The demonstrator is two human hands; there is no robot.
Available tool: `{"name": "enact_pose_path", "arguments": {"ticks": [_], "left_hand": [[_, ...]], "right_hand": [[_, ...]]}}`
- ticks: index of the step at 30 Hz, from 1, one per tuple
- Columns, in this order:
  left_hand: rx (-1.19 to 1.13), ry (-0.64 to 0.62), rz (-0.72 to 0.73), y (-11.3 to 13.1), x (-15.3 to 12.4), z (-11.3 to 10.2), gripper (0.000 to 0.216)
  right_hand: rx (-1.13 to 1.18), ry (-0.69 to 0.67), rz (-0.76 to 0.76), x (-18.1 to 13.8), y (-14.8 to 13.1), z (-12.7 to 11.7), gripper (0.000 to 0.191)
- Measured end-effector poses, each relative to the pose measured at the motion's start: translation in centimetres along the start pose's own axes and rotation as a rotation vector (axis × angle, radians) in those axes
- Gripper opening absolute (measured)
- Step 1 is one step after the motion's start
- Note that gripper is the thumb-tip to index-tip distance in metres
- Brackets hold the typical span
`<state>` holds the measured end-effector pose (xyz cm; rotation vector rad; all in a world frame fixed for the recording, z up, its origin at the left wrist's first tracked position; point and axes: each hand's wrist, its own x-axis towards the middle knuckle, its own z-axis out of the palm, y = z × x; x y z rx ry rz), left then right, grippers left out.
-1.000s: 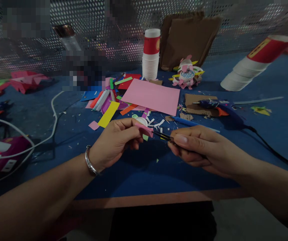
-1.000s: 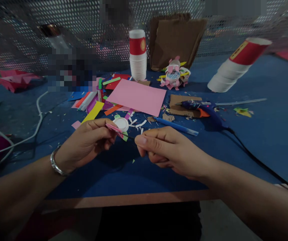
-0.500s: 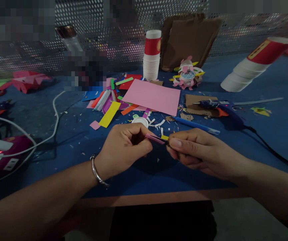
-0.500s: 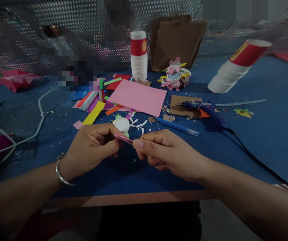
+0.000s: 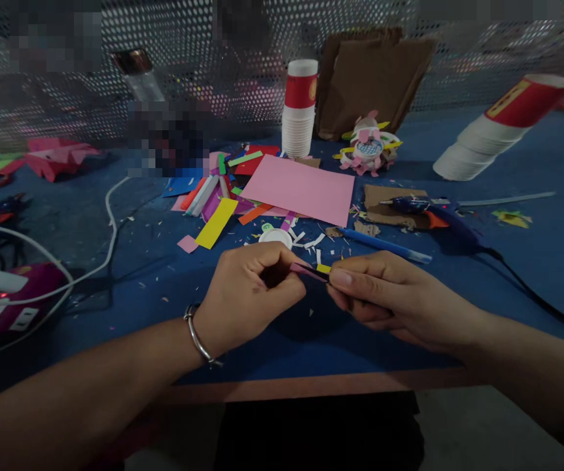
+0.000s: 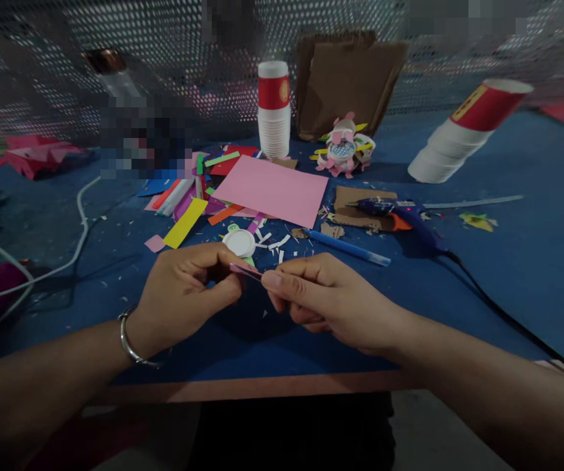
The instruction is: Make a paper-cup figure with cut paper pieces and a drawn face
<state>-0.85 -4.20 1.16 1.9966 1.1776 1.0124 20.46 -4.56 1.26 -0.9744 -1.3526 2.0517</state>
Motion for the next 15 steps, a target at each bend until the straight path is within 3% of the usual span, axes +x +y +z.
{"name": "enact_pose_path", "arguments": {"ticks": [10, 15], "left_hand": [[-0.043, -0.046, -0.042, -0.25, 0.18, 0.15, 0.015], [-0.190, -0.057, -0.122, -0.42, 0.61, -0.17, 0.017]], "right_hand": [[-0.029, 0.017, -0.015, 0.14, 0.25, 0.03, 0.049], [0.014, 0.054, -0.060, -0.03, 0.06, -0.34, 0.047]]}}
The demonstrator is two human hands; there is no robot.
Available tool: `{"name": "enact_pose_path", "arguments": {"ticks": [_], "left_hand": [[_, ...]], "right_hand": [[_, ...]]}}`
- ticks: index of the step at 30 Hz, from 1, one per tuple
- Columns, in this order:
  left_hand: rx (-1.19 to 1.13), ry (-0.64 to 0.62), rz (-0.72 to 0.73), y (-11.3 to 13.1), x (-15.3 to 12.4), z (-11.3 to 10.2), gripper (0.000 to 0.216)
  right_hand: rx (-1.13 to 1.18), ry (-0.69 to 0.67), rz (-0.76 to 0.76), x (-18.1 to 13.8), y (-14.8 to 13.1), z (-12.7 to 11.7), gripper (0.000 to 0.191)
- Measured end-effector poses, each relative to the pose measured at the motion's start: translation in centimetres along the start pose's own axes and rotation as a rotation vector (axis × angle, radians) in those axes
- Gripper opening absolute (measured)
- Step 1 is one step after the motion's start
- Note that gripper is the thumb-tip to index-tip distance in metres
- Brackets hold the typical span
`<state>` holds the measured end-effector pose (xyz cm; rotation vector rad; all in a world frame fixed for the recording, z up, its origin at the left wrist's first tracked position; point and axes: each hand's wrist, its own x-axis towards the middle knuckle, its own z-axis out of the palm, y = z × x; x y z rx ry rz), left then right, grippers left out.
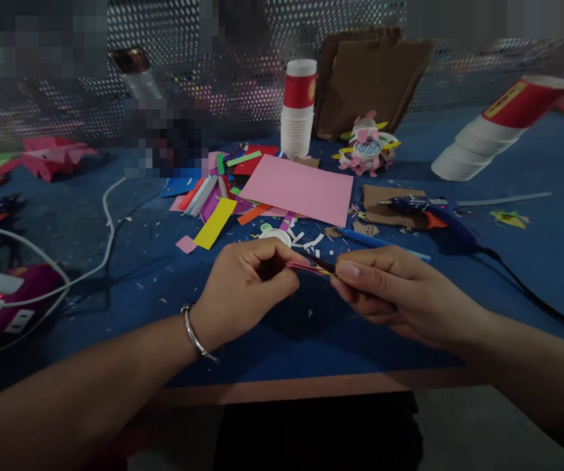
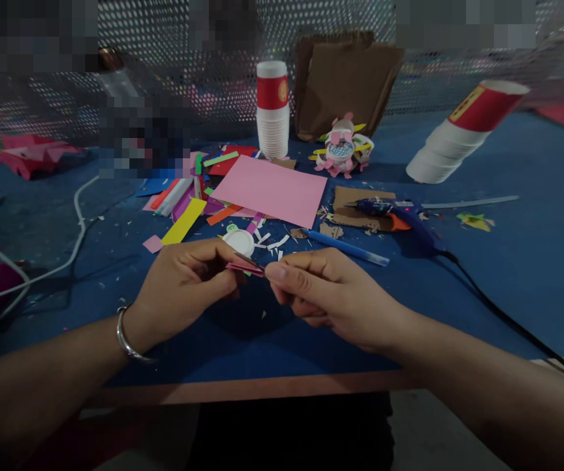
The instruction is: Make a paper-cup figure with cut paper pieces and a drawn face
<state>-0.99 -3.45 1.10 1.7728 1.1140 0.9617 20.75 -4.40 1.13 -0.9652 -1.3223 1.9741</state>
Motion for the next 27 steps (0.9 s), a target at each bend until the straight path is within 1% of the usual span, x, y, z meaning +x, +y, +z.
{"name": "enact_pose_path", "arguments": {"ticks": [4, 8, 13, 15, 18, 21, 24, 27], "left_hand": [[-0.108, 0.009, -0.019, -0.1, 0.1, -0.5, 0.015], [-0.101, 0.041, -0.004, -0.3, 0.1, -0.9, 0.016], [-0.097, 0.044, 0.048, -0.5, 0.2, -1.3, 0.017], [-0.113, 0.037, 0.051, -0.6, 0.3, -1.3, 0.018], [-0.140, 0.007, 0.049, -0.6, 0.3, -1.2, 0.016], [-0.124, -0.026, 0.068, -0.7, 0.3, -1.0, 0.014], [-0.074, -0.043, 0.093, -0.8, 0.2, -0.9, 0.015], [-0.092, -0.070, 0.102, -0.7, 0.2, -0.8, 0.016]], "right_hand": [[-0.003, 0.040, -0.028, -0.3, -0.1, -0.4, 0.045], [-0.035, 0.023, -0.037, -0.6, -0.1, -0.6, 0.045], [-0.041, 0.010, -0.042, -0.7, -0.1, -0.7, 0.045], [-0.038, 0.026, -0.046, -0.6, -0.1, -0.7, 0.046], [-0.024, 0.099, -0.069, -0.4, -0.1, -0.4, 0.046], [-0.008, 0.162, -0.142, -0.1, 0.1, -0.2, 0.044], [-0.018, 0.175, -0.199, 0.2, 0.3, -0.1, 0.041], [-0.048, 0.167, -0.194, 0.3, 0.5, 0.0, 0.034]]}}
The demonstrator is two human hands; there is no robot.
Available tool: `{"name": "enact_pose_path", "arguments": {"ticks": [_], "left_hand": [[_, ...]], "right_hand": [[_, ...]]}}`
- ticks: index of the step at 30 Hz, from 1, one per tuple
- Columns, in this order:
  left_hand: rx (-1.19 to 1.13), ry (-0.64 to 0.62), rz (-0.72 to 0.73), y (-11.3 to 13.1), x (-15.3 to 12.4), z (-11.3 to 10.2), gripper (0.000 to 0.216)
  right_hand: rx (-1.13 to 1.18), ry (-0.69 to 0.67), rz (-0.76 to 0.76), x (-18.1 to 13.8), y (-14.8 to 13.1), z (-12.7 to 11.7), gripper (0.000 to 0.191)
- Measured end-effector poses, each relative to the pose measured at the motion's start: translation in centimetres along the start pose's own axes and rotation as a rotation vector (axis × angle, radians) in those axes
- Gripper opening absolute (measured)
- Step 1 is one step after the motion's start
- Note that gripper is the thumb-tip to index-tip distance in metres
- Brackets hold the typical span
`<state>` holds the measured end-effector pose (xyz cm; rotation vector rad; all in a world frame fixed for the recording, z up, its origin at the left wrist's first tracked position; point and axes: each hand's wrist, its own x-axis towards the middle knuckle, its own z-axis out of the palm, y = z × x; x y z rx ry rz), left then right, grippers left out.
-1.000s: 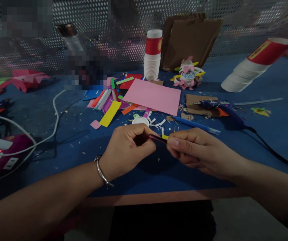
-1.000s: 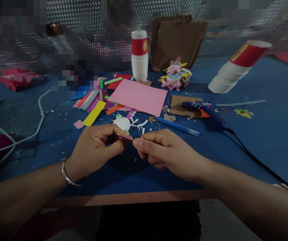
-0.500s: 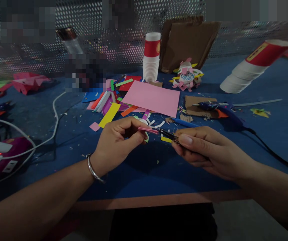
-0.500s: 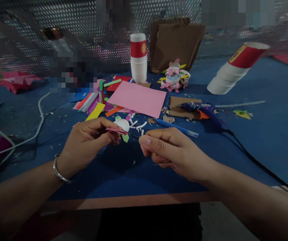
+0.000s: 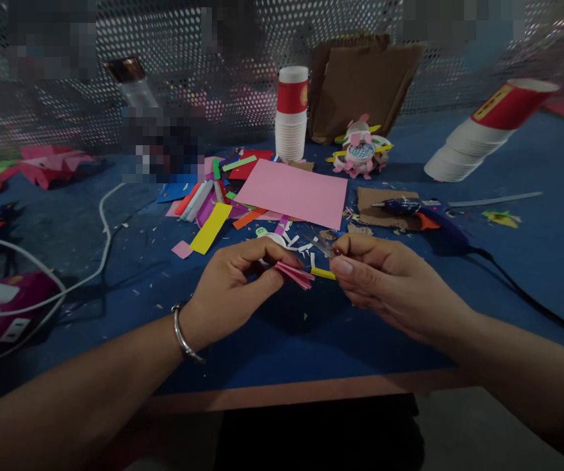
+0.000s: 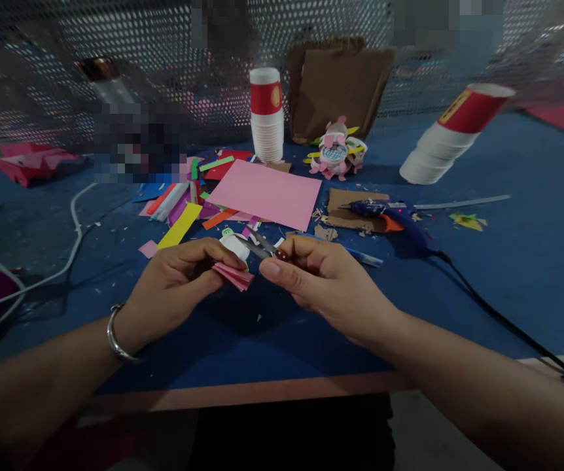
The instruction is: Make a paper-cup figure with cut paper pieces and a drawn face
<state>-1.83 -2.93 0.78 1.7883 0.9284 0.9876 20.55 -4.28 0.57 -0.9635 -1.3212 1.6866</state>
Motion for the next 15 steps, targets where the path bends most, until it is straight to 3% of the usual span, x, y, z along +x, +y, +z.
{"name": "enact_pose_path", "arguments": {"ticks": [7, 15], "left_hand": [[-0.049, -0.004, -0.089, 0.22, 0.17, 0.30, 0.010], [-0.122, -0.048, -0.112, -0.07, 0.10, 0.36, 0.005]], "right_hand": [[-0.120, -0.016, -0.047, 0.20, -0.10, 0.40, 0.034], [-0.152, -0.061, 0.002, 0.24, -0.50, 0.67, 0.035]]}}
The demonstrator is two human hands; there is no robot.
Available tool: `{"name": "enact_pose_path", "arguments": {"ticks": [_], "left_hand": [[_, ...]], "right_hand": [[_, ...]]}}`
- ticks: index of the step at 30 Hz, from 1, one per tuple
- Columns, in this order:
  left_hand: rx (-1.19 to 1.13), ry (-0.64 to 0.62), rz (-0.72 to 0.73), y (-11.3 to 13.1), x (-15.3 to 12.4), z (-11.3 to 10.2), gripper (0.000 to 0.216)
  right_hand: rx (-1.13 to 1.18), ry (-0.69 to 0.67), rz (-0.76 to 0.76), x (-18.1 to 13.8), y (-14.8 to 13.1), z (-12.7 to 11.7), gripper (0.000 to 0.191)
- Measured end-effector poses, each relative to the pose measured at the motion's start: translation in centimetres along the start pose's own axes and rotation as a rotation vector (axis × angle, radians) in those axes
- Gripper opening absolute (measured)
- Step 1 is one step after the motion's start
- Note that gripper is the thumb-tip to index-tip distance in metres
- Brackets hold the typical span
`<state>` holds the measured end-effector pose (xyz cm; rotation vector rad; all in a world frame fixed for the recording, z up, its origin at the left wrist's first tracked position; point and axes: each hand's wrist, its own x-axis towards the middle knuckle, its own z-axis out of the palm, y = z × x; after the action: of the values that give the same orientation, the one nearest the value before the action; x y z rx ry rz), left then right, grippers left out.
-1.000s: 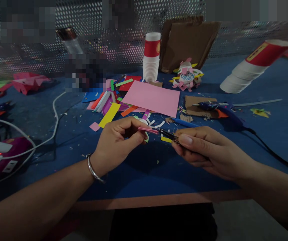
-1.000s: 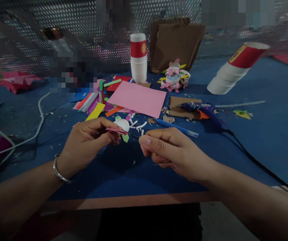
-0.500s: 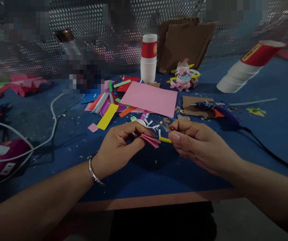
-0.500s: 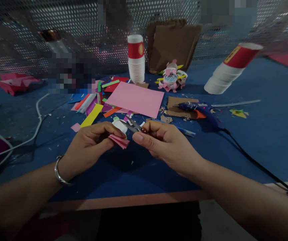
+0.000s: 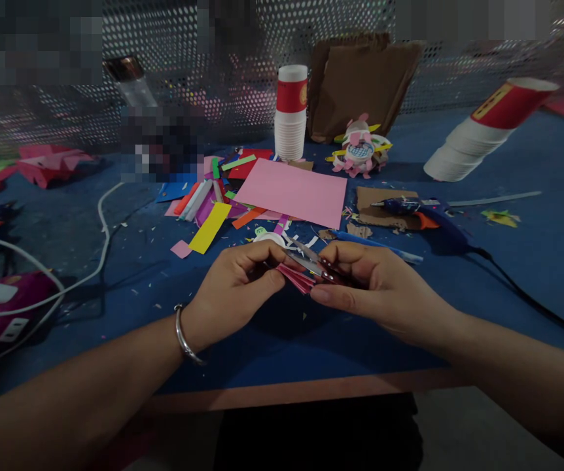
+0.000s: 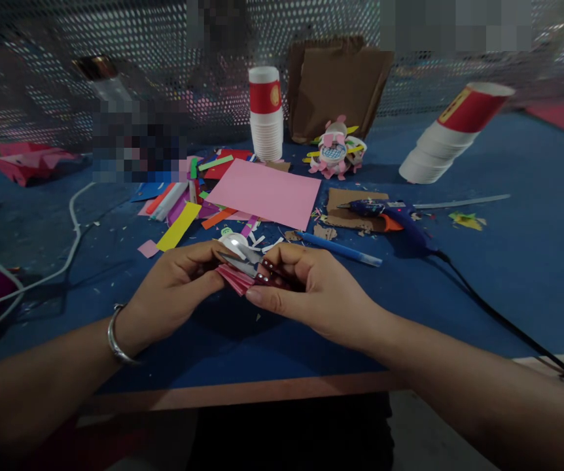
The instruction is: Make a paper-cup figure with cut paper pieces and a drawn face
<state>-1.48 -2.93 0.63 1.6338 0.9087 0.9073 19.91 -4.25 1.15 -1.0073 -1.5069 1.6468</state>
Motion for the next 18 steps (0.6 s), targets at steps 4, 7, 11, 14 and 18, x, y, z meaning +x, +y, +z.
{"name": "enact_pose_path", "arguments": {"ticks": [4, 7, 11, 14, 18], "left_hand": [[-0.013, -0.003, -0.006, -0.01, 0.00, 0.02, 0.005], [-0.036, -0.010, -0.013, -0.16, 0.01, -0.03, 0.005], [-0.065, -0.016, -0.036, -0.43, 0.04, -0.06, 0.005], [-0.143, -0.031, -0.095, -0.58, 0.08, 0.07, 0.003], [-0.240, -0.014, -0.153, -0.57, 0.09, 0.29, 0.005]], "right_hand": [[-0.009, -0.008, 0.015, 0.05, -0.03, 0.05, 0.036], [-0.030, -0.001, 0.025, 0.08, -0.04, 0.05, 0.038], [-0.048, 0.007, 0.029, 0.05, -0.05, 0.01, 0.038], [-0.038, 0.008, 0.012, 0.02, 0.00, -0.05, 0.037], [-0.054, 0.010, -0.025, 0.08, 0.03, -0.15, 0.035]]}}
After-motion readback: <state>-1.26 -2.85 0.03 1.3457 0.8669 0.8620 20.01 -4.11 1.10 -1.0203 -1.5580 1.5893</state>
